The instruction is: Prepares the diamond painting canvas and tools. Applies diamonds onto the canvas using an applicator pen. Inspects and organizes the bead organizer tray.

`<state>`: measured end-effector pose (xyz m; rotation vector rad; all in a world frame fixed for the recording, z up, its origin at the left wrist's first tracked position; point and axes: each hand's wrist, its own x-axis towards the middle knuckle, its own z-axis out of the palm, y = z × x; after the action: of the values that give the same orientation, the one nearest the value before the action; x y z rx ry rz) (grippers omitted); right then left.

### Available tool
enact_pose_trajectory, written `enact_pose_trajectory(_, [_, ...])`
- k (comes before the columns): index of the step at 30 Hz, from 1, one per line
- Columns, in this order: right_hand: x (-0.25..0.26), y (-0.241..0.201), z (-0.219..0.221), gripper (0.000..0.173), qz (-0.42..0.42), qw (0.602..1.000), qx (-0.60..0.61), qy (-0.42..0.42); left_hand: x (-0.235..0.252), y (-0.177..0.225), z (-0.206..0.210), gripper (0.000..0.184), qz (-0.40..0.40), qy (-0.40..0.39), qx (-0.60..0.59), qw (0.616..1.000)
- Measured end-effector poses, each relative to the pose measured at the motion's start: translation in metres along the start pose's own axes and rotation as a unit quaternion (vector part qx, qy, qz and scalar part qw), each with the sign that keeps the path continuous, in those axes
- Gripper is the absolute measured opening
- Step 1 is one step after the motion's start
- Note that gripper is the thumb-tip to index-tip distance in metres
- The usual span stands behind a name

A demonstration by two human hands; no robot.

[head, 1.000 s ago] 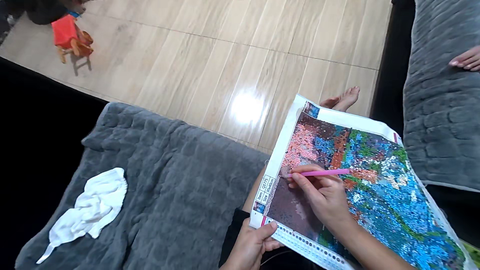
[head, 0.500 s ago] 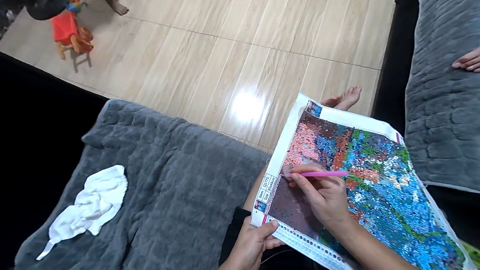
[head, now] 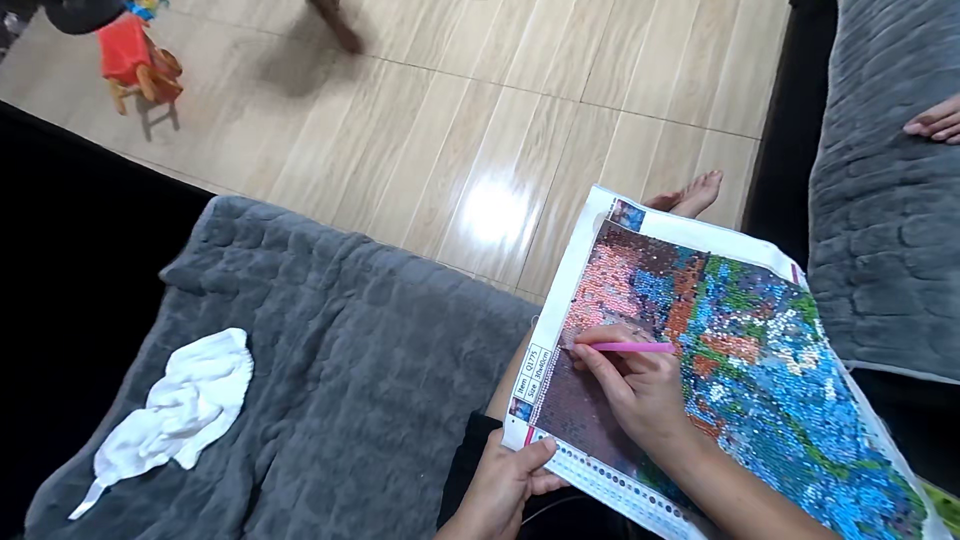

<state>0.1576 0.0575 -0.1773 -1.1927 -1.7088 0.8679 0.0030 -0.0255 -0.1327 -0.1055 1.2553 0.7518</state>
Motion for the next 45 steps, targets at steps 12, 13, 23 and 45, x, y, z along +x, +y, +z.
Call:
enact_pose_trajectory(12, [-0.001,0.003,0.004,0.015,-0.037,0.998,-0.046,-0.005,0.001,0.0,-0.001,0.017,0.0,0.001,0.002,1.0])
enact_pose_trajectory(13, [-0.001,0.003,0.004,0.015,-0.036,0.998,-0.043,-0.004,0.0,0.0,0.0,0.017,-0.001,0.001,0.002,1.0])
enact_pose_trajectory(23, [0.002,-0.004,0.0,0.014,0.048,0.998,0.044,0.008,0.001,0.0,-0.001,0.016,-0.002,0.002,0.004,1.0])
enact_pose_trajectory(45, [0.0,-0.008,-0.003,0.011,0.036,0.996,0.074,0.045,0.0,-0.002,-0.004,0.014,0.05,-0.012,0.047,0.998])
